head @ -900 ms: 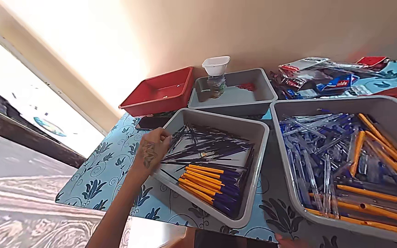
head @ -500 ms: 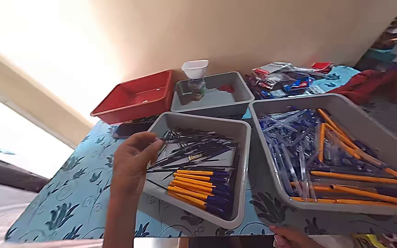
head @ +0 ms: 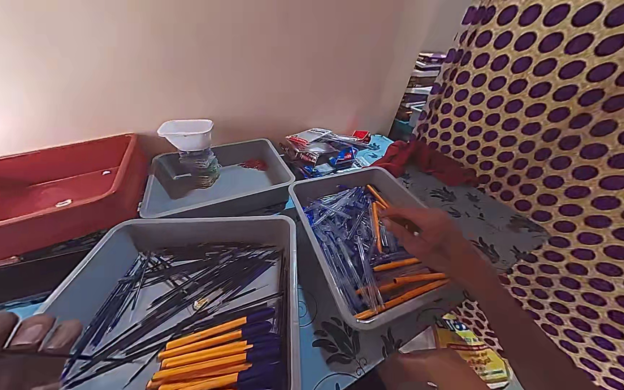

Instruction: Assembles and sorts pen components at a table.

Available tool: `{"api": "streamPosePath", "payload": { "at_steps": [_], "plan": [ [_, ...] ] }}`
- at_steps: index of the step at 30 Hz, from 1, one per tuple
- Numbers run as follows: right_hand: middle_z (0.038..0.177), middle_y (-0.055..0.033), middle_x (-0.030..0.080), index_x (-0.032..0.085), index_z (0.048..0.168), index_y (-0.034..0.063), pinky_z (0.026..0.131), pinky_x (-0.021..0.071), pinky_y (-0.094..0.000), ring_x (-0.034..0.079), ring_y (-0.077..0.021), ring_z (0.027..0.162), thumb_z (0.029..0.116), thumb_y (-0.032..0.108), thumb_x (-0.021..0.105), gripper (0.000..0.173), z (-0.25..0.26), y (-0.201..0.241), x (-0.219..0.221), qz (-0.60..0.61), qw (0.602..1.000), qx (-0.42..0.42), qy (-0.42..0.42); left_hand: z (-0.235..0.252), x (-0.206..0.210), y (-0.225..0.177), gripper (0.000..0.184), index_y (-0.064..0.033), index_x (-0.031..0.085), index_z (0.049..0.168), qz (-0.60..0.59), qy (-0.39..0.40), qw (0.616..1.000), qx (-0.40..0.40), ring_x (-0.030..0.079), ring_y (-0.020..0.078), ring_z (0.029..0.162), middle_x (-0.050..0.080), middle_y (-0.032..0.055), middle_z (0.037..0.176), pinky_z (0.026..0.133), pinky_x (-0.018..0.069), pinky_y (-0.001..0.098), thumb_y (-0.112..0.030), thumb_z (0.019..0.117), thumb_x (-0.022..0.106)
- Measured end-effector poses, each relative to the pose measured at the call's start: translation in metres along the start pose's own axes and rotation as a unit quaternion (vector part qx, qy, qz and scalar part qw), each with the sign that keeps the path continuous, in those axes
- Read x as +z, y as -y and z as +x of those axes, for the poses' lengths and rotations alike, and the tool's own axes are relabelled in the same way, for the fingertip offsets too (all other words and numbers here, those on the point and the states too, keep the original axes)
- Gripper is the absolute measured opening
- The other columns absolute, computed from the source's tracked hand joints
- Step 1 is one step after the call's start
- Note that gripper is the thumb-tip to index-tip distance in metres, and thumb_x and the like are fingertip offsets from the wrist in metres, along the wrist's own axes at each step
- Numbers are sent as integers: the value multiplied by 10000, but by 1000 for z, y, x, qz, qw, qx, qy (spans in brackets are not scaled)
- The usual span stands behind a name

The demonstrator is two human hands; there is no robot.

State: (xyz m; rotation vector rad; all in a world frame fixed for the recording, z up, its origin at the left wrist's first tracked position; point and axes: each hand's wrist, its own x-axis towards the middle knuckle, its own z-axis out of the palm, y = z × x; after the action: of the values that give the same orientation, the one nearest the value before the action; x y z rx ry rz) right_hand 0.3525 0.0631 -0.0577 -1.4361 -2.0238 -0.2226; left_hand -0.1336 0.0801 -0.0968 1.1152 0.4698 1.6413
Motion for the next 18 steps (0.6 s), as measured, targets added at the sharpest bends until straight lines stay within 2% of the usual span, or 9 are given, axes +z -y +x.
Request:
{"api": "streamPosePath", "payload": {
  "at_steps": [2, 4, 6, 7, 9, 12, 14, 16, 18],
  "plan": [
    [980, -164, 730, 719, 1159, 4, 774, 583, -483, 706, -280, 827, 1014, 72, 583, 211, 25, -27, 4, -6, 993, 44, 108, 1, 4, 3, 120, -154, 712, 1060, 36, 22, 999, 11, 687, 82, 852, 725, -26, 1008, 821, 565, 251, -169, 1018, 601],
    [1028, -206, 713, 705, 1177, -22, 831, 549, -546, 694, -345, 901, 1007, 37, 589, 215, 39, -50, 5, -2, 979, 82, 188, 4, 4, 6, 172, -193, 678, 1100, 114, 56, 992, 22, 650, 21, 742, 712, -90, 967, 701, 544, 198, -232, 1075, 512],
    [1024, -209, 700, 692, 1172, -17, 862, 525, -572, 679, -364, 946, 1013, 72, 597, 206, 50, -64, -1, -26, 959, 137, 245, 5, 3, 13, 210, -138, 624, 1146, 241, 43, 969, 37, 570, -36, 623, 661, -136, 867, 575, 493, 143, -164, 1095, 422],
    [1068, -233, 700, 687, 1187, -28, 903, 513, -600, 676, -396, 1006, 1007, 62, 598, 220, 56, -67, -3, -44, 949, 170, 262, 6, 5, 18, 203, -51, 620, 1140, 322, 32, 945, 55, 549, -58, 622, 641, -118, 847, 570, 473, 125, -120, 1079, 440],
    [1069, -251, 696, 686, 1160, -47, 915, 498, -620, 668, -420, 1034, 1015, 73, 585, 214, 65, -70, -1, -75, 935, 206, 279, 6, 16, 24, 298, 137, 610, 1126, 478, 53, 874, 69, 543, -60, 731, 623, 28, 897, 677, 472, 131, -108, 1063, 453],
    [1085, -250, 690, 686, 1153, -92, 929, 508, -508, 663, -357, 1009, 994, -4, 587, 207, 68, -72, 4, -6, 938, 153, 310, 2, 36, 30, 336, 120, 653, 1154, 591, 71, 803, 33, 605, 151, 786, 676, 241, 993, 719, 501, 312, -131, 1066, 448],
    [1095, -236, 691, 671, 1165, -96, 898, 539, -430, 673, -293, 960, 989, -59, 560, 212, 68, -76, 9, 56, 951, 125, 277, 0, 40, 31, 335, 99, 668, 1151, 615, 67, 785, 43, 607, 208, 767, 673, 260, 991, 697, 493, 357, -140, 1066, 448],
    [1100, -235, 697, 674, 1176, -82, 881, 543, -461, 682, -307, 950, 994, -65, 535, 229, 72, -75, 11, 41, 961, 141, 236, -1, 39, 32, 327, 95, 670, 1158, 622, 67, 779, 45, 619, 231, 782, 678, 266, 1007, 706, 501, 374, -136, 1065, 457],
    [1104, -256, 689, 679, 1167, -75, 913, 518, -561, 675, -386, 1010, 990, -25, 569, 215, 77, -78, 15, -24, 955, 176, 239, -1, 38, 32, 316, 86, 675, 1159, 628, 66, 774, 45, 612, 231, 772, 681, 253, 998, 692, 496, 376, -135, 1060, 472]
  ]
}}
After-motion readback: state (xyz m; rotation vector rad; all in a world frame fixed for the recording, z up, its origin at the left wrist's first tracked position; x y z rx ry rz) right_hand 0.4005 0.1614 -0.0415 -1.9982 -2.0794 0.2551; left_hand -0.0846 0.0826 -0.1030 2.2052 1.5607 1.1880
